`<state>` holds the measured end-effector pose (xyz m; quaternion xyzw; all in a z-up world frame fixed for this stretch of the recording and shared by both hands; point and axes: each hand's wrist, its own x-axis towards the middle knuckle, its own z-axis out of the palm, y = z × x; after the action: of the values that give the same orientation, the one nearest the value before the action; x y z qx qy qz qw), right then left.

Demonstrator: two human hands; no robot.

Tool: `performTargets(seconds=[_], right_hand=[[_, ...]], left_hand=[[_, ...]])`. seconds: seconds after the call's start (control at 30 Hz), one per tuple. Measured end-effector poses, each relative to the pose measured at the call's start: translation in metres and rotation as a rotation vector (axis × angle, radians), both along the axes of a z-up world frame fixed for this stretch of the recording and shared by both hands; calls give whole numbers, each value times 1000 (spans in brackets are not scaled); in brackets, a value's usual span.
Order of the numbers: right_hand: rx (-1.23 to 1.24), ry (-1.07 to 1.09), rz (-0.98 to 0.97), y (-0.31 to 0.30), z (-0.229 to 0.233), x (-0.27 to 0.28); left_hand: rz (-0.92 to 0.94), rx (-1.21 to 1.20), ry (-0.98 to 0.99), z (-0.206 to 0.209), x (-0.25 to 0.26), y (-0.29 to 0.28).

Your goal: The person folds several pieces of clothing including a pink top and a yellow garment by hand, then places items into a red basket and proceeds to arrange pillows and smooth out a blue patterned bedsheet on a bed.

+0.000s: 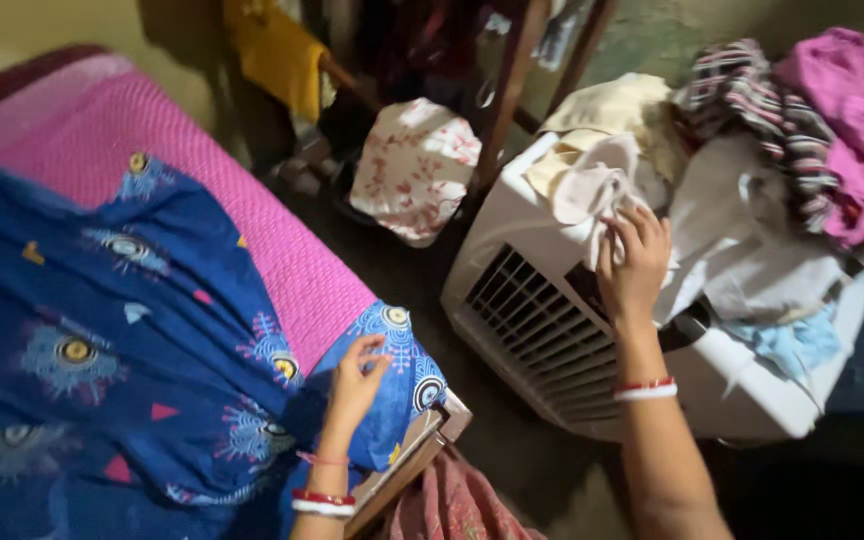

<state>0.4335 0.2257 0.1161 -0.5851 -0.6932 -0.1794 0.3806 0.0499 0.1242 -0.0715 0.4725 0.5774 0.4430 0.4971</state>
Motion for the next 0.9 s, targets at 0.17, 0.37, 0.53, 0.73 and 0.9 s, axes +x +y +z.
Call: performTargets(seconds=[0.17, 0.37, 0.53, 0.73, 0.9], right_hand=[[-100, 148, 288, -34, -30, -68], [-647, 314, 533, -64, -89, -171], [-958, 75, 643, -83, -128, -234], [-1131, -640, 546, -107, -168, -261], [-691, -295, 605, -102, -237, -221]], left_hand=[[76, 54, 337, -47, -28, 10], [-74, -72, 944, -47, -37, -8], [-377, -206, 1075, -5, -43, -16], [-528, -237, 1257, -78, -110, -1], [-763, -157, 1220, -68, -172, 91]])
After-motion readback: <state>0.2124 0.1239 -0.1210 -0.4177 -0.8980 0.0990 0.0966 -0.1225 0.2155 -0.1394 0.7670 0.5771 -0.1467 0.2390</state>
